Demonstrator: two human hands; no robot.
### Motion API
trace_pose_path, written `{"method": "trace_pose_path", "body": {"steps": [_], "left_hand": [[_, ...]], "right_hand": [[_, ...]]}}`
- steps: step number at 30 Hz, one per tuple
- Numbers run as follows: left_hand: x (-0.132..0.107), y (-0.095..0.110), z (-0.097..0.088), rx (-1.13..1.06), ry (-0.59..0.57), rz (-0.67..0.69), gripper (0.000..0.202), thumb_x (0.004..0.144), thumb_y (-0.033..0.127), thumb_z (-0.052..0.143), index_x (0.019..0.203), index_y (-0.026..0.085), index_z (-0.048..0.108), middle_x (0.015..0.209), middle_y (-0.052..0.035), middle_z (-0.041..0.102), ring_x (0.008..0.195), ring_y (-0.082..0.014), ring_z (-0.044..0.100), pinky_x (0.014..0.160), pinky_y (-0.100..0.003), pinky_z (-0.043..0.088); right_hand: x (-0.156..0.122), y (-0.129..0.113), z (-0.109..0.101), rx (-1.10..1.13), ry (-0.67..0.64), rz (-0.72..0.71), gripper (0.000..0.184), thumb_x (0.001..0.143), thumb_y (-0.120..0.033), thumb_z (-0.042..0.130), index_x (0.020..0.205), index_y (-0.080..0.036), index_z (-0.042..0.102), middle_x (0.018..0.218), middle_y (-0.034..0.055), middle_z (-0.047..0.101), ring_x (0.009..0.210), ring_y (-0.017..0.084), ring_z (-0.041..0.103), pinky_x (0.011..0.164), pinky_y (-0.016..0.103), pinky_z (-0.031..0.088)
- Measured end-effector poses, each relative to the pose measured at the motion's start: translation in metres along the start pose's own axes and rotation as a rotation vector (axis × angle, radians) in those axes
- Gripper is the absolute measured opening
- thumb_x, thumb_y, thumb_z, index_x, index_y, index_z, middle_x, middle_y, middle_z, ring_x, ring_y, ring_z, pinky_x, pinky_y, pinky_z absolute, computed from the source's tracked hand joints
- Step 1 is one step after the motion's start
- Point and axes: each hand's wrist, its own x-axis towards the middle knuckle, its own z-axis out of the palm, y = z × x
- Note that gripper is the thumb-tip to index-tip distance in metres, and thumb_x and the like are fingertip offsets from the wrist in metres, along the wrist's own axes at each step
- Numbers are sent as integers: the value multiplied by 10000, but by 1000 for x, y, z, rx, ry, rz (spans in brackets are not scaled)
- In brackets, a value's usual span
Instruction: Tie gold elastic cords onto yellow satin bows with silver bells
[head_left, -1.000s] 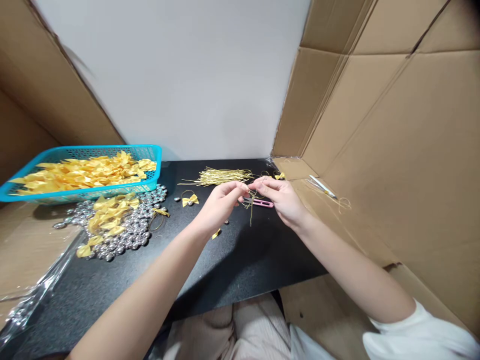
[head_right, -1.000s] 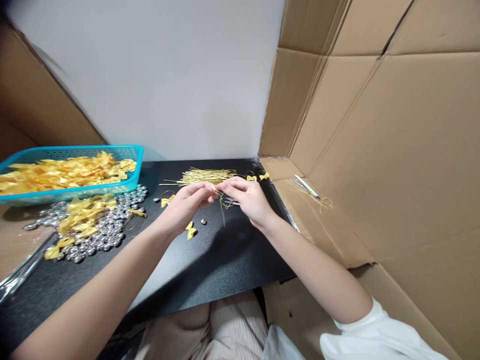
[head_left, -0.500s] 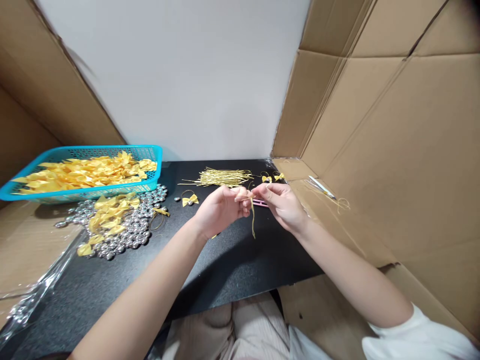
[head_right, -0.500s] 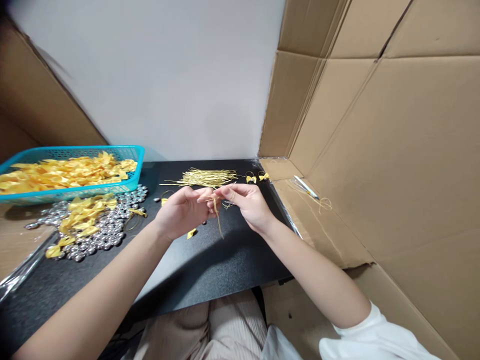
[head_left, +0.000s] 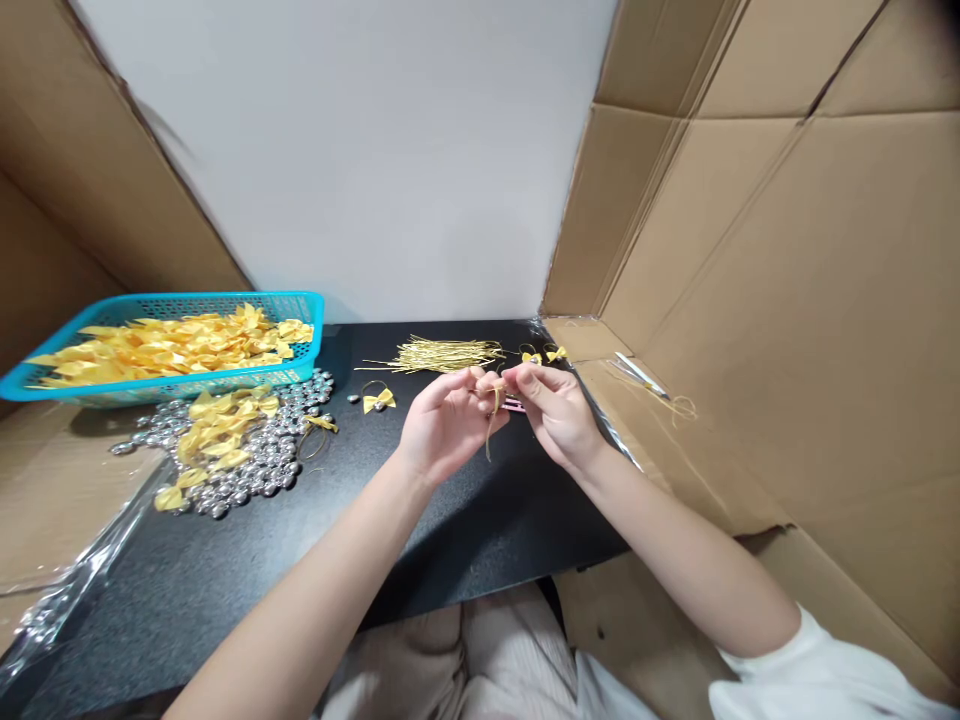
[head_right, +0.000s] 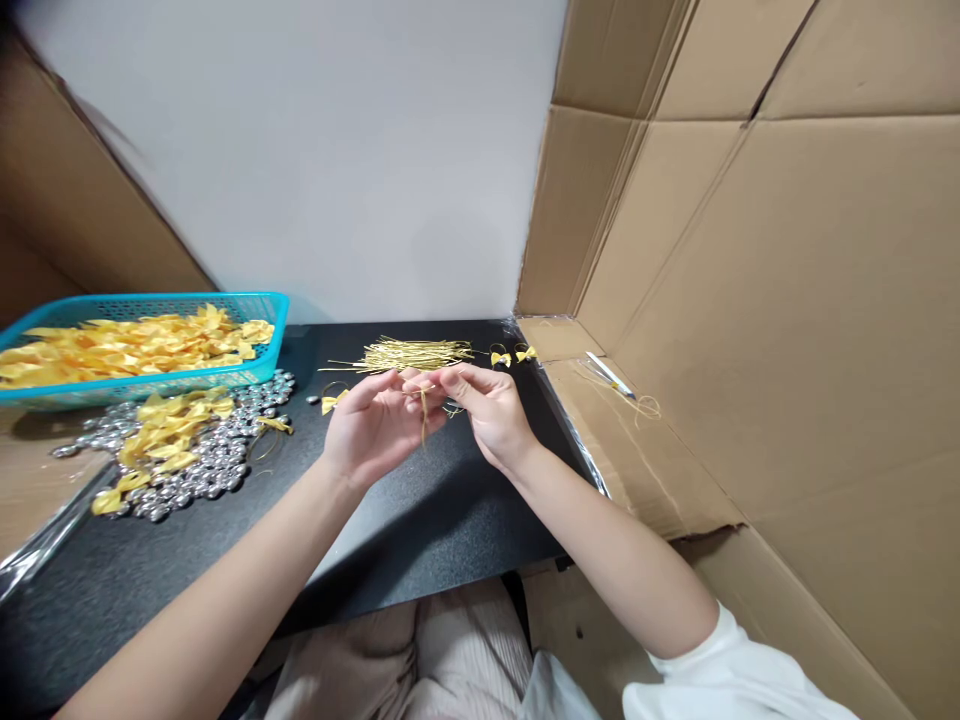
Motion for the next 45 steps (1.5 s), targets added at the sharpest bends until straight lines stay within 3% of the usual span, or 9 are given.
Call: {"method": "trace_pose_path", "body": {"steps": [5,12,21,32,37,40,43,45], "left_hand": [[2,-3,-1,13,-10,-24,183,820,211,680,672,143,596,581,54,474,482,-60,450,530,-216,453],[7,-8,-3,62,23,-39,190,784,239,748,688,123,631,698,2,615,517,-72,499,512,-213,439],[4,-11,11,15,65,52,277,907,282,632,673,172,533,571,74,356,431,-50,323,472,-178,371],[-5,0,-6,237,-63,-67,332,780,340,751,673,182,480,588,93,221,456,-53,197,474,-170,327],[-11,23,-11,461,-95,-283,331,793,294,764,619,145,526,561,75,310,449,-46,214,422,-172,204],[-12,35,-11,534,-63,-315,310,818,222,745,593,130,553,551,60,351,456,-49,237,413,-162,174],[-11,37,-9,502,-5,-223,350,835,232,720,559,151,522,562,47,389,474,-66,328,431,-162,292],[-10,31,-9,427,33,-108,363,845,288,696,567,171,495,608,32,443,552,-92,446,537,-181,431]], "right_hand": [[0,5,-1,19,88,33,297,552,-496,897,684,-254,786,657,-22,729,676,121,641,787,287,524],[0,4,4,41,153,56,372,471,-520,913,662,-231,776,634,-15,715,646,119,620,753,289,524],[1,5,8,68,237,-9,345,519,-503,899,713,-247,772,701,-24,716,666,104,586,735,274,495],[1,0,4,44,243,-29,328,507,-506,904,676,-256,774,672,-26,704,677,94,597,713,248,489],[-2,7,-4,-5,252,-17,314,562,-469,890,718,-220,777,643,-9,691,657,118,596,707,283,498],[-4,11,-8,-23,256,-5,316,567,-471,889,720,-216,781,633,-5,694,646,118,597,693,279,501],[-3,14,-9,-25,258,7,328,562,-484,888,722,-219,781,645,-4,702,662,123,609,711,283,514],[-3,15,-9,-17,257,22,337,556,-485,889,726,-216,777,653,-3,703,671,127,613,721,291,521]]}}
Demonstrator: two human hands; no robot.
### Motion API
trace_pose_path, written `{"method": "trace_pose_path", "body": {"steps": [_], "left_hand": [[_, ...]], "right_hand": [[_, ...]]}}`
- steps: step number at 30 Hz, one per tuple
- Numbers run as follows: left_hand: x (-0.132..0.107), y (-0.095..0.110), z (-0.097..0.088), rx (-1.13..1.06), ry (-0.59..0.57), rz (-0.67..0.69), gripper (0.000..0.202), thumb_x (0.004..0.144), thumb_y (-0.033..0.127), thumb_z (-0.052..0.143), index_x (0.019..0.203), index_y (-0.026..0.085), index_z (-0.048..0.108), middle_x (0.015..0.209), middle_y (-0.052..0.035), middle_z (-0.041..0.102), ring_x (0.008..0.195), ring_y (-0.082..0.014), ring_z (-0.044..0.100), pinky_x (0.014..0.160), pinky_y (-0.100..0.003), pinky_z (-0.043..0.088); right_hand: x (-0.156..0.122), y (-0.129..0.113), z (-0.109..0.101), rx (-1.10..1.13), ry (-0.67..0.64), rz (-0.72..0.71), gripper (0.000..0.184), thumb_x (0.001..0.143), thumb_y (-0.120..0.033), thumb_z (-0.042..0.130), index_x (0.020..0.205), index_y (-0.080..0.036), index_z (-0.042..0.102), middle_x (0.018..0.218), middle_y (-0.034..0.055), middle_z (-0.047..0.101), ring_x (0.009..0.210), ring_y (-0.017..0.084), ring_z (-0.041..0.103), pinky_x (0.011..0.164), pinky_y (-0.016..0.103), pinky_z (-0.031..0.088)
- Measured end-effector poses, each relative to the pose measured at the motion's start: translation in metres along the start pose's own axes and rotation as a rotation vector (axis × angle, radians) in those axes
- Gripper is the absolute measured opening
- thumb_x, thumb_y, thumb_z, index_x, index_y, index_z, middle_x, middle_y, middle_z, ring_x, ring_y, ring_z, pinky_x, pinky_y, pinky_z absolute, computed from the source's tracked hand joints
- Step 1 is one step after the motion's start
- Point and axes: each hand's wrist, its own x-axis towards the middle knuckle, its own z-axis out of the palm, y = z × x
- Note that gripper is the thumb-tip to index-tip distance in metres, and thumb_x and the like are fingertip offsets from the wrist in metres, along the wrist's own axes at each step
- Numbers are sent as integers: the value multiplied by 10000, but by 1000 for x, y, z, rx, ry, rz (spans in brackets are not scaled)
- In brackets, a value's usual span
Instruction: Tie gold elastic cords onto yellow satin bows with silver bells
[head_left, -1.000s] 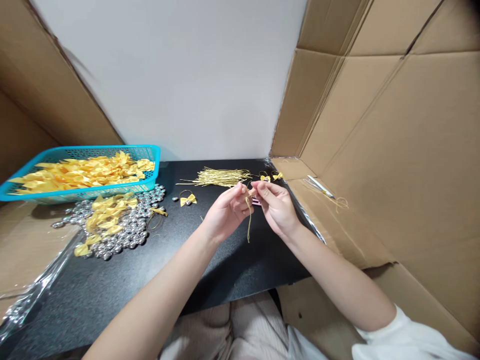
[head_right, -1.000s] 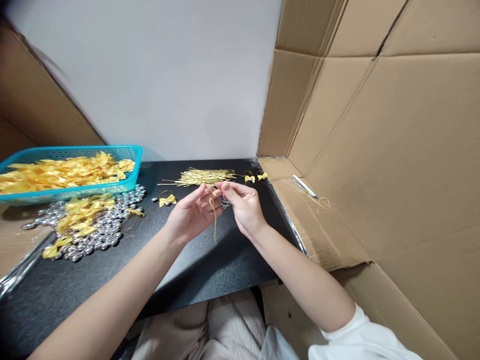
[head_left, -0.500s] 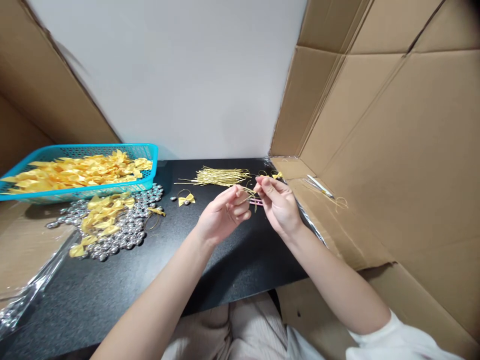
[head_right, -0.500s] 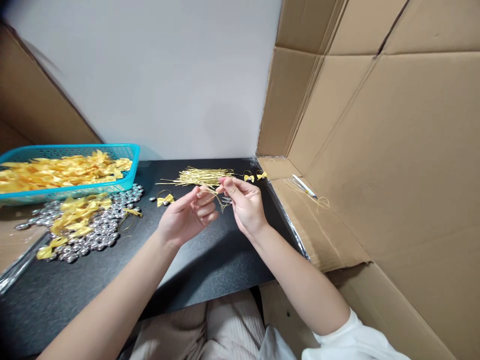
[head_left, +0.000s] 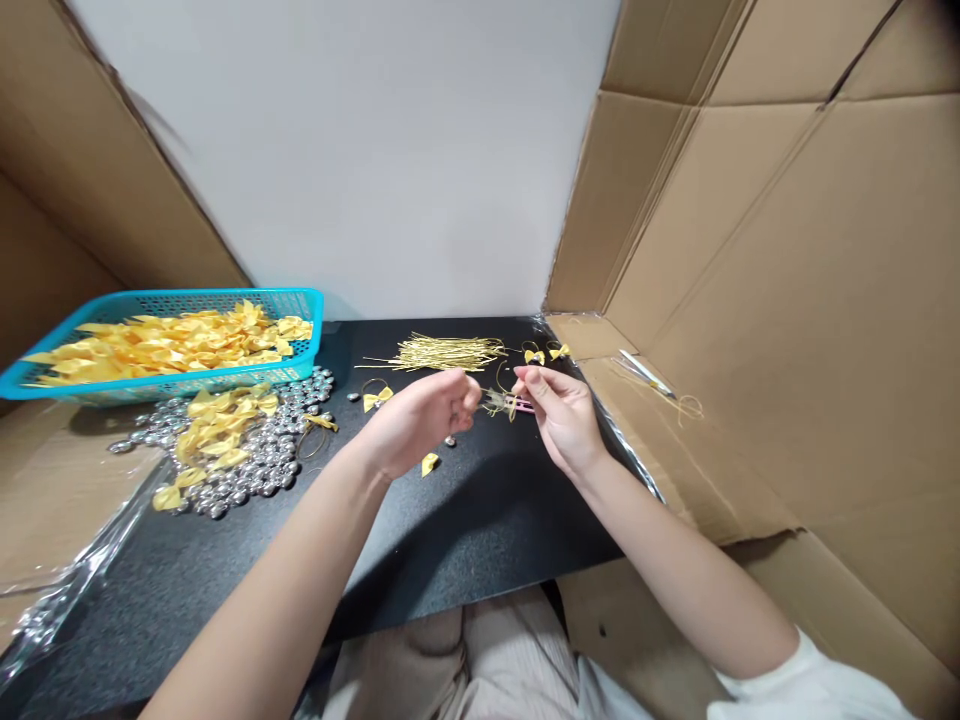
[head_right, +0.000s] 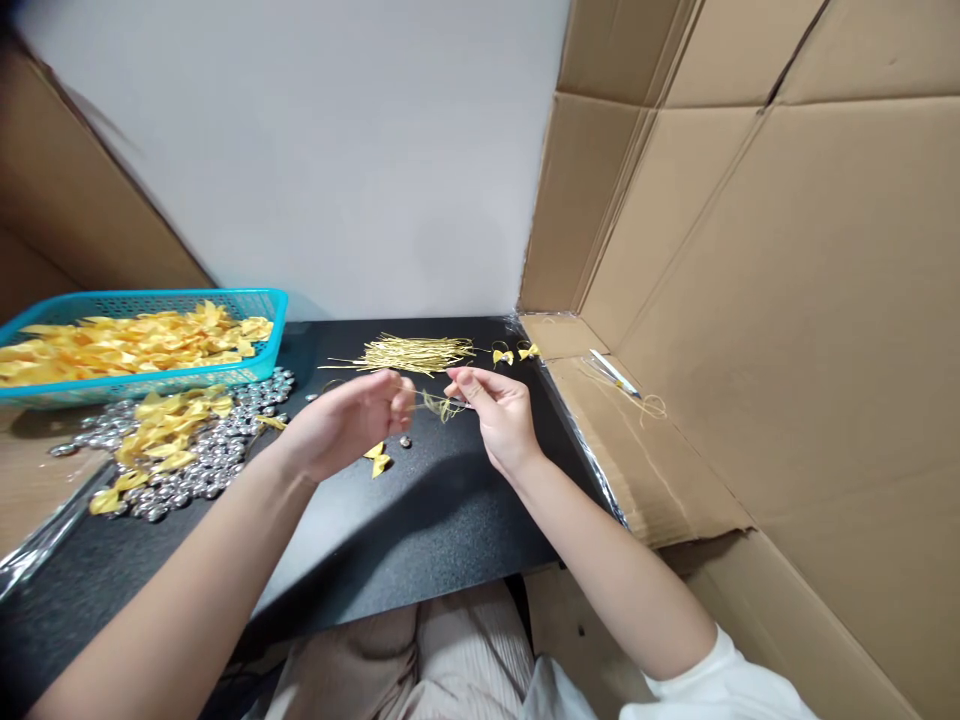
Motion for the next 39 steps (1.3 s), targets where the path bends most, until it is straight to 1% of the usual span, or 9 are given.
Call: {"method": "trace_pose_path", "body": {"steps": [4,9,13,17,22,25,28,35,39], "left_hand": [[1,-15,7,-187,78,170,374,866,319,653,573,190,460,561,44,378,696,-126,559,747,-212,512],[1,-27,13,-272,105,250,441,901,317,613,564,188,359,534,75,230,528,-82,388,678,-178,487],[0,-29,11,-121,66,139,463,890,370,627,586,193,325,563,91,177,466,-69,217,559,-177,428],[-2,-25,4,93,-13,-96,446,826,384,717,580,191,397,556,97,209,455,-58,174,420,-170,226],[-3,-7,2,335,-57,-304,378,798,366,761,592,163,516,516,80,302,421,-44,181,402,-199,62],[-1,1,2,380,-63,-306,323,795,366,761,624,148,595,516,68,339,421,-44,200,405,-197,58],[4,-4,1,335,-48,-242,284,801,387,742,698,145,635,509,89,286,430,-42,163,405,-177,74],[11,-29,-2,116,62,-86,334,836,413,645,652,179,492,540,101,202,454,-58,121,408,-148,183],[8,-28,3,53,19,-174,446,795,393,688,542,188,382,538,90,224,450,-51,164,401,-159,210]], "right_hand": [[-2,5,3,49,-7,50,353,552,-483,888,740,-210,767,655,-8,689,642,107,588,700,277,516],[-3,14,8,122,-7,115,380,529,-492,893,751,-214,761,645,-32,661,593,69,547,642,233,495],[-1,14,4,127,-16,142,392,507,-484,905,744,-208,759,626,-35,653,584,72,555,636,238,501],[-1,9,-4,84,-32,164,390,476,-472,922,706,-198,765,592,-32,658,572,77,566,623,236,506],[-6,10,-7,40,-58,181,354,487,-459,923,663,-193,769,564,-28,664,564,83,570,606,234,511],[-6,11,-6,49,-64,179,344,509,-451,919,679,-191,772,569,-29,669,569,79,576,616,226,513],[-4,11,-5,89,-72,188,353,525,-464,913,717,-205,768,597,-40,677,579,71,592,646,220,522],[-9,11,-3,190,-106,195,327,613,-489,873,776,-236,744,884,-1,777,849,136,714,847,282,547],[-10,14,-3,222,-107,166,329,609,-468,884,776,-225,739,662,-38,716,638,96,665,731,243,547]]}}
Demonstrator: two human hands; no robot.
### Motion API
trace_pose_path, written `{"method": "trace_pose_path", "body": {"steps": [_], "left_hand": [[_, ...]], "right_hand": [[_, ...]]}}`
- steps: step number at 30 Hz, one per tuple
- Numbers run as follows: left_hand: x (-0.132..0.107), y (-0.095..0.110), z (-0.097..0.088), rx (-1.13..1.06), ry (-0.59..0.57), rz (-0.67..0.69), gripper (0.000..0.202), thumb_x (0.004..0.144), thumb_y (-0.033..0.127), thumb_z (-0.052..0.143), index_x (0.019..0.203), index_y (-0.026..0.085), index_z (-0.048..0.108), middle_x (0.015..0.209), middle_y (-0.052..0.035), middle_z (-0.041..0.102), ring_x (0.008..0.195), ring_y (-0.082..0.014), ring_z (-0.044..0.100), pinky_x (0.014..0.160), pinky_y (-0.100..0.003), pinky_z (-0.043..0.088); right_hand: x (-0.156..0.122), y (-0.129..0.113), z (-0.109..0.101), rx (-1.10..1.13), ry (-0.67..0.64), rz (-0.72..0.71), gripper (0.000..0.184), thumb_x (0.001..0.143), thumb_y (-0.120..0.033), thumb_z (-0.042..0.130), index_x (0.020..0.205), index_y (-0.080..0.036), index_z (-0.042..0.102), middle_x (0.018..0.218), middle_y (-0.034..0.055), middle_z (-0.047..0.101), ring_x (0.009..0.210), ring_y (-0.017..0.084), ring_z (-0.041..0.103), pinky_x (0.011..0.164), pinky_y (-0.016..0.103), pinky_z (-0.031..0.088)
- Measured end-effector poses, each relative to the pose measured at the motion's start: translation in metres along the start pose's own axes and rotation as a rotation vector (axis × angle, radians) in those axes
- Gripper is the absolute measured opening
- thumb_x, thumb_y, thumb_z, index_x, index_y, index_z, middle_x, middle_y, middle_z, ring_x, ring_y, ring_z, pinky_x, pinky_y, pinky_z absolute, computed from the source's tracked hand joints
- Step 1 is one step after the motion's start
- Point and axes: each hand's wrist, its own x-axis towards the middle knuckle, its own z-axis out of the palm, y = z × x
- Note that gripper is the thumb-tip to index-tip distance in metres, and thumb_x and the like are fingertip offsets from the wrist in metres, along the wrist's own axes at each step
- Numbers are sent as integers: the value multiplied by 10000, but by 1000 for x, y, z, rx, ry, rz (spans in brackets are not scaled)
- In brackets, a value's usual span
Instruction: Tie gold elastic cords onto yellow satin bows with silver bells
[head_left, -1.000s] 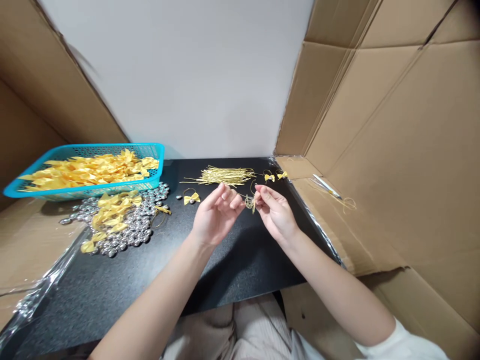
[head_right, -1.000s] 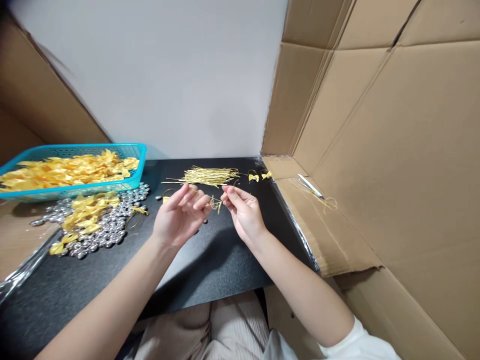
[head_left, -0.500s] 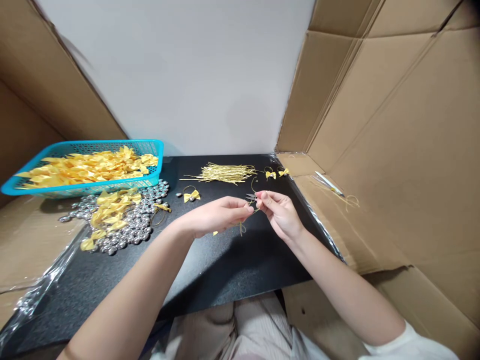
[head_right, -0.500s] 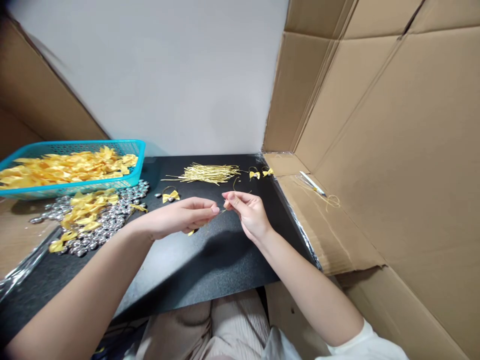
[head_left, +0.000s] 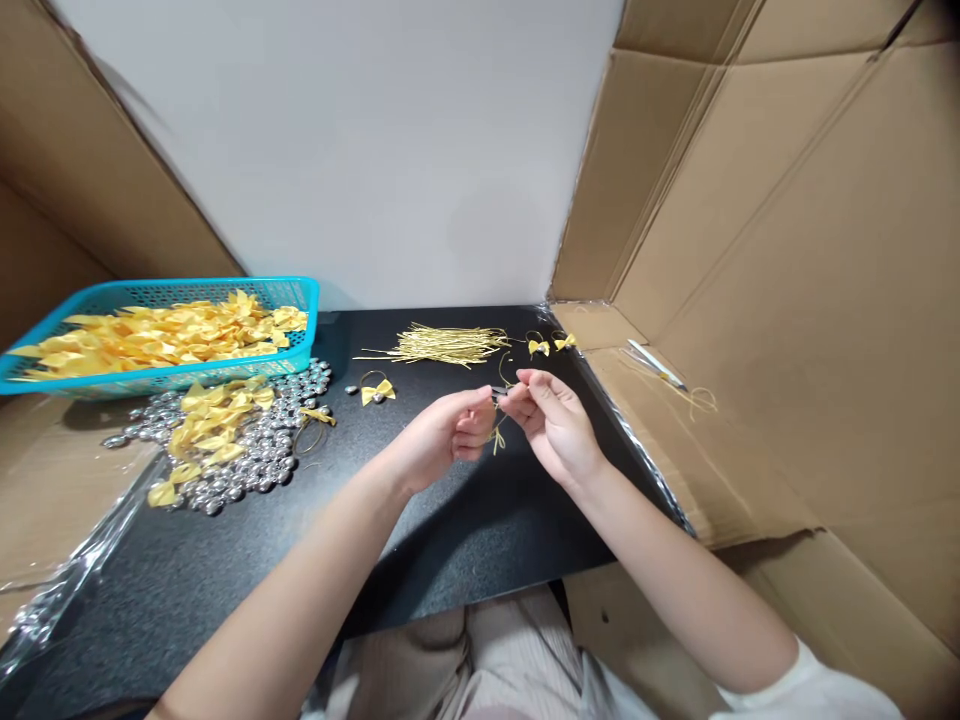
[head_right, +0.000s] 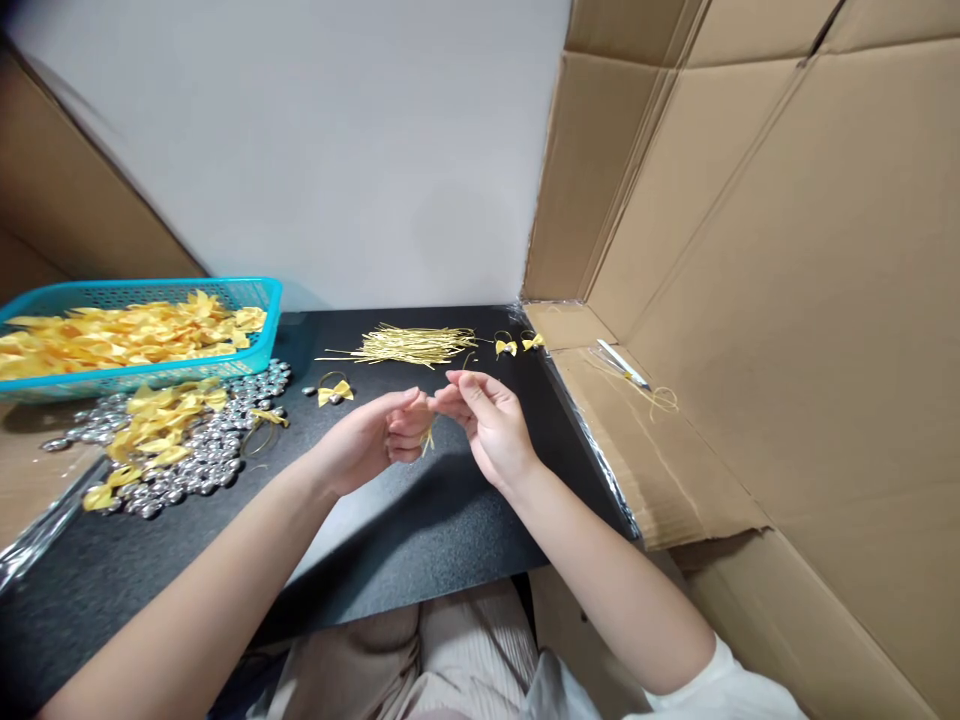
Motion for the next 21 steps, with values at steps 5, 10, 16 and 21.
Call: {"method": "trace_pose_path", "body": {"steps": [5,10,16,21], "left_hand": [[-2,0,8,-109,-47,-67,443,755,330,737,525,195,384,503,101,213,427,-47,151,381,-170,198],[-2,-5,14,-302,24,103,535,785,306,711,522,210,256,502,105,126,441,-63,97,385,-173,231],[0,-9,27,-545,115,355,518,877,219,567,558,198,159,517,78,96,431,-79,138,406,-181,269],[2,-8,27,-449,179,387,530,869,293,592,566,192,169,509,84,156,414,-54,208,415,-159,279]], "right_hand": [[2,1,-1,11,-26,-15,332,611,-456,885,794,-225,733,553,-72,596,566,72,574,651,222,513],[-1,-1,1,18,-33,-31,257,668,-432,852,792,-247,724,519,-81,513,552,79,519,731,274,526],[-5,3,6,14,-12,-69,244,685,-440,831,806,-259,720,547,-71,518,587,95,521,754,297,517],[-2,1,4,-62,9,-121,262,720,-463,795,842,-249,706,559,-74,530,586,86,533,818,300,526]]}}
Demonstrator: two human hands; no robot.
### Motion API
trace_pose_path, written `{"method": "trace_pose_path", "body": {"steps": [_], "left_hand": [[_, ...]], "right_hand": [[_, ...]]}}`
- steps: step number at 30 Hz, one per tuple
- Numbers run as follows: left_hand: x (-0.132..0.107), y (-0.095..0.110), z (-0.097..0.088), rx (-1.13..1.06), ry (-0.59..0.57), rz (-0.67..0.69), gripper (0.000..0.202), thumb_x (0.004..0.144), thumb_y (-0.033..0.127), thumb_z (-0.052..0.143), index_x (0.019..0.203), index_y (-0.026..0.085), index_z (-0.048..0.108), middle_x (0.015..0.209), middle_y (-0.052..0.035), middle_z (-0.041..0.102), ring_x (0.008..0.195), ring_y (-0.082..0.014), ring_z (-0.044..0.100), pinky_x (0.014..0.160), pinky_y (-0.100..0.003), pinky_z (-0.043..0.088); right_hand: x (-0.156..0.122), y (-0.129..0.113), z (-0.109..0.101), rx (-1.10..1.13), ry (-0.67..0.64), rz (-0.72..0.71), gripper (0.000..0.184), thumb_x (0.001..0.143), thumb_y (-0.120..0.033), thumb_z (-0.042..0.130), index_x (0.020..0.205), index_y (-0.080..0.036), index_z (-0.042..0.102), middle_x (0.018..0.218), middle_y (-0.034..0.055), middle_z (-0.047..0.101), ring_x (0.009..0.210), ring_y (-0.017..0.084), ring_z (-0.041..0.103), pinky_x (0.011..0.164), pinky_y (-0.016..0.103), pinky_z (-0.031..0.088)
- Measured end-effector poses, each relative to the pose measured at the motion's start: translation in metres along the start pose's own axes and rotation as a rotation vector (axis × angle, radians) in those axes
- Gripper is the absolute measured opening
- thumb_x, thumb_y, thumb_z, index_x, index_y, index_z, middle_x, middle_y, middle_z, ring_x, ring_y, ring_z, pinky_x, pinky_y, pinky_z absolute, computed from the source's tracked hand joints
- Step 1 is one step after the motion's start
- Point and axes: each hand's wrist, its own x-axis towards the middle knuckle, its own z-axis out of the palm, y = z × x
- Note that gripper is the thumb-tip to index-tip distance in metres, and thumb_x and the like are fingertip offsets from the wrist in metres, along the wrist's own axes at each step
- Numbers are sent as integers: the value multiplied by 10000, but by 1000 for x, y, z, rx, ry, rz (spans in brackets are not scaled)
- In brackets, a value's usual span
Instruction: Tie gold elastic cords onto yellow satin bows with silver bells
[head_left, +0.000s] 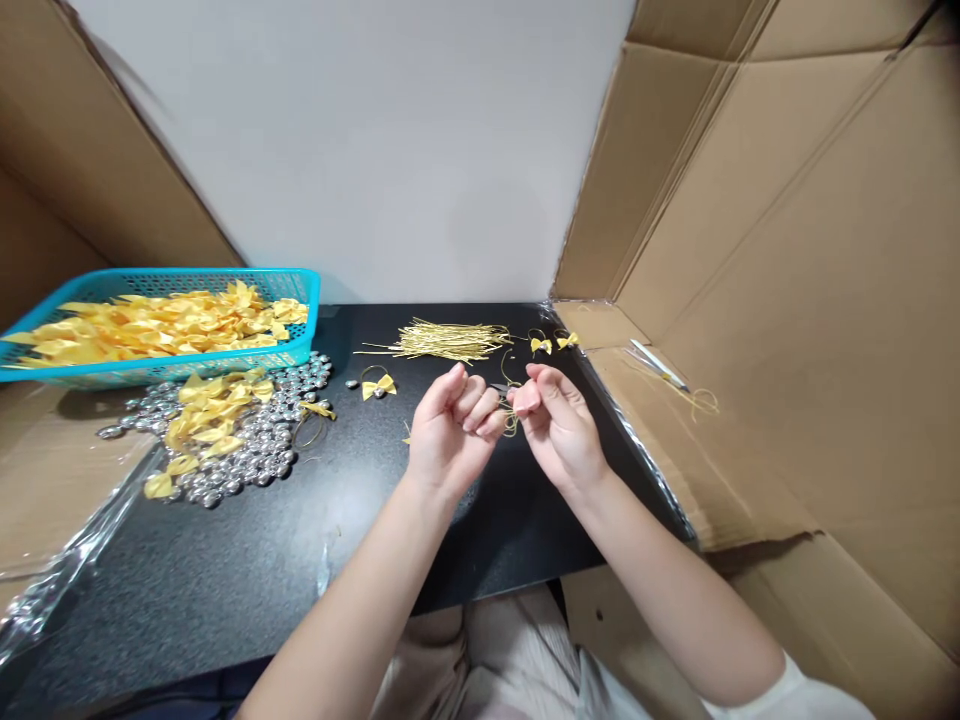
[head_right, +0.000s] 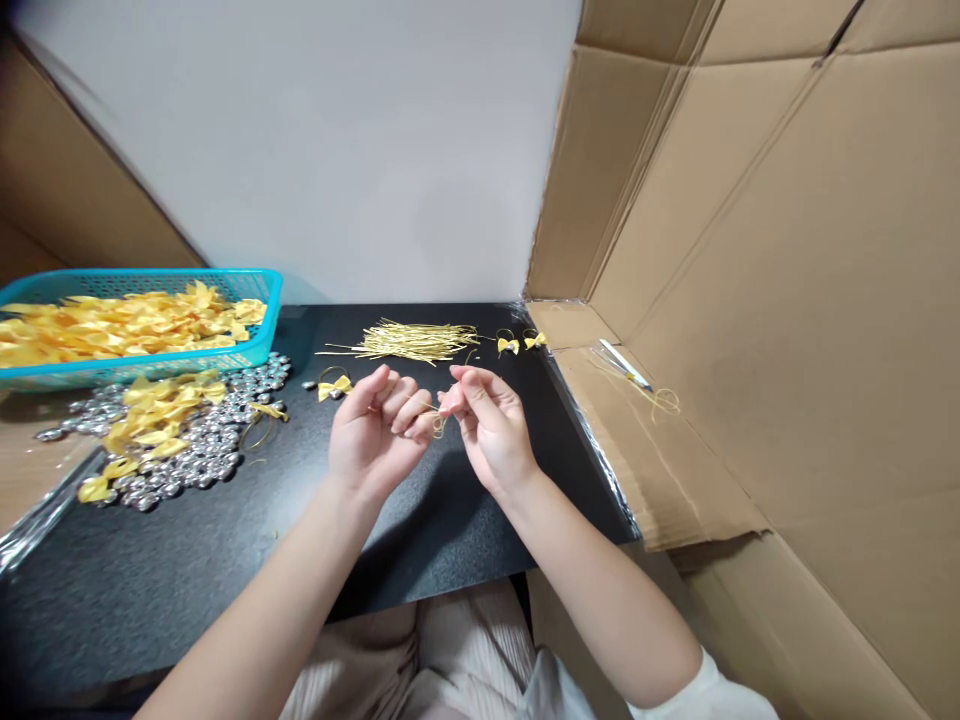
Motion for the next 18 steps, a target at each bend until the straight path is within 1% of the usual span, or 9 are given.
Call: {"method": "trace_pose_path", "body": {"steps": [3,5,6,8,10,11,14,17,18], "left_hand": [[0,4,-9,288,-36,-204,458,776,346,689,558,196,315,515,95,259,403,-36,247,390,-156,254],[-1,4,-17,416,-41,-303,323,731,318,736,612,174,473,537,78,389,384,-29,287,366,-162,220],[-2,3,-22,480,-33,-322,252,723,300,749,678,158,545,580,56,474,379,-26,312,359,-162,211],[-3,1,-29,598,-2,-299,225,730,288,761,866,159,637,735,15,618,386,-25,373,360,-165,246],[-3,-1,-33,691,17,-227,300,745,302,765,1006,190,669,840,12,664,413,-28,417,381,-173,302],[-2,-2,-33,728,16,-192,315,749,313,769,1029,196,686,830,21,666,420,-30,419,392,-178,316],[2,0,-30,821,-28,-102,270,728,339,797,937,174,752,709,29,661,435,-40,399,421,-193,316],[8,4,-27,867,-81,-36,216,691,354,825,745,154,765,677,-6,698,547,-80,501,519,-204,375],[10,5,-27,873,-88,-28,220,691,360,825,708,151,760,668,-17,706,571,-89,516,541,-207,383]], "right_hand": [[3,-2,-7,-86,-7,7,352,676,-534,812,842,-244,702,580,-73,575,586,80,563,806,287,540],[5,-2,-12,-141,-20,24,389,648,-555,826,824,-229,706,593,-61,609,583,85,583,739,275,544],[6,-2,-15,-163,-30,32,393,642,-553,830,812,-220,709,598,-53,624,580,92,591,708,274,543],[7,-1,-18,-210,-49,38,382,653,-544,828,786,-203,718,607,-35,650,588,104,604,696,284,544],[8,-1,-19,-269,-76,30,352,675,-526,822,766,-198,731,630,-19,678,626,116,625,740,303,550],[9,-3,-19,-298,-92,23,333,685,-512,821,764,-199,741,655,-8,696,658,124,638,765,310,550],[13,-8,-16,-383,-170,-6,275,703,-466,824,754,-202,767,854,41,753,859,168,682,830,320,548],[23,-10,-16,-541,-296,-77,276,789,-486,749,782,-211,769,1110,62,729,1079,206,659,887,334,546],[28,-10,-18,-648,-333,-109,294,841,-500,689,841,-216,767,1172,61,710,1114,205,649,892,335,547]]}}
